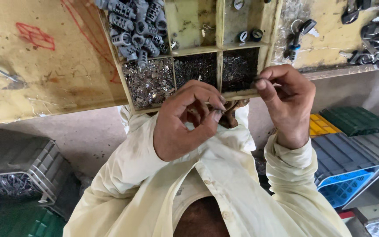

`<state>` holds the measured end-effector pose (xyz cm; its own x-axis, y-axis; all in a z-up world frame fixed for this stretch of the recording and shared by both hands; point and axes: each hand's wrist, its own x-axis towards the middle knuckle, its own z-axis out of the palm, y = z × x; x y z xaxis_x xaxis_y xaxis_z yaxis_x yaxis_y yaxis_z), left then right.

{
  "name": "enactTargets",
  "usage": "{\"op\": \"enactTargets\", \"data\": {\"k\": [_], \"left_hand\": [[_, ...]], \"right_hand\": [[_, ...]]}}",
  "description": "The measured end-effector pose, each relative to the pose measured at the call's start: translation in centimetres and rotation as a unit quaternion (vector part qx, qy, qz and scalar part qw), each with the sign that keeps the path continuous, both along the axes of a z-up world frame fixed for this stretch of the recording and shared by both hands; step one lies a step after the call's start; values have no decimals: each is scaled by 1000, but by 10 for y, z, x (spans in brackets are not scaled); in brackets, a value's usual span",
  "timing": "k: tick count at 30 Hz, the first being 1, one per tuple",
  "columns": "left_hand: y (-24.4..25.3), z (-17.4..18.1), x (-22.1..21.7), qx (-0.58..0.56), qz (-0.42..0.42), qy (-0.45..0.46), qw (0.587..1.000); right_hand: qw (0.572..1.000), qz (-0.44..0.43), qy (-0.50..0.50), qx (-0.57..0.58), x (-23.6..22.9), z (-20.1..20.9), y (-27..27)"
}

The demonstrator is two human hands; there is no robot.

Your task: The person repeatedly assembles small key fobs by inserting a metal pin into a plastic housing and attaching a blue cap. The person handles each component by hand and places the finished fob into a wooden compartment box.

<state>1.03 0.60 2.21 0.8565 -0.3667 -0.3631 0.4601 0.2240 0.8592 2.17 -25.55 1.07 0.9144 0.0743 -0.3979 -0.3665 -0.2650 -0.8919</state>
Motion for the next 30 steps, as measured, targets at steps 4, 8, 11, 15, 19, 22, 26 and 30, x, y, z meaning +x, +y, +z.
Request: {"op": "enactTargets", "data": {"k": [4,8,11,15,19,22,26,30], "left_hand": [[0,-2,2,4,-1,-18,1000],[3,-2,-1,-13,14,0,1000],[5,-2,-2,-10,16,5,1000],[8,-3,-2,-11,23,15,1000],[12,-3,-2,-4,29,-2,1000],[14,-3,-1,-2,31,17,999],[11,-4,-1,-19,30,12,999],[8,-3,2,-7,5,13,1000]], "right_hand": [[987,-64,94,114,-3,1,-7],[977,-70,107,172,2,12,6],[999,-19,21,37,15,23,26],[861,224,-273,-366,34,25,52],[829,262,-289,-400,36,26,55],[861,238,-259,-367,34,29,46],[879,212,-244,-351,30,30,39],[924,155,-172,-305,31,34,41]]}}
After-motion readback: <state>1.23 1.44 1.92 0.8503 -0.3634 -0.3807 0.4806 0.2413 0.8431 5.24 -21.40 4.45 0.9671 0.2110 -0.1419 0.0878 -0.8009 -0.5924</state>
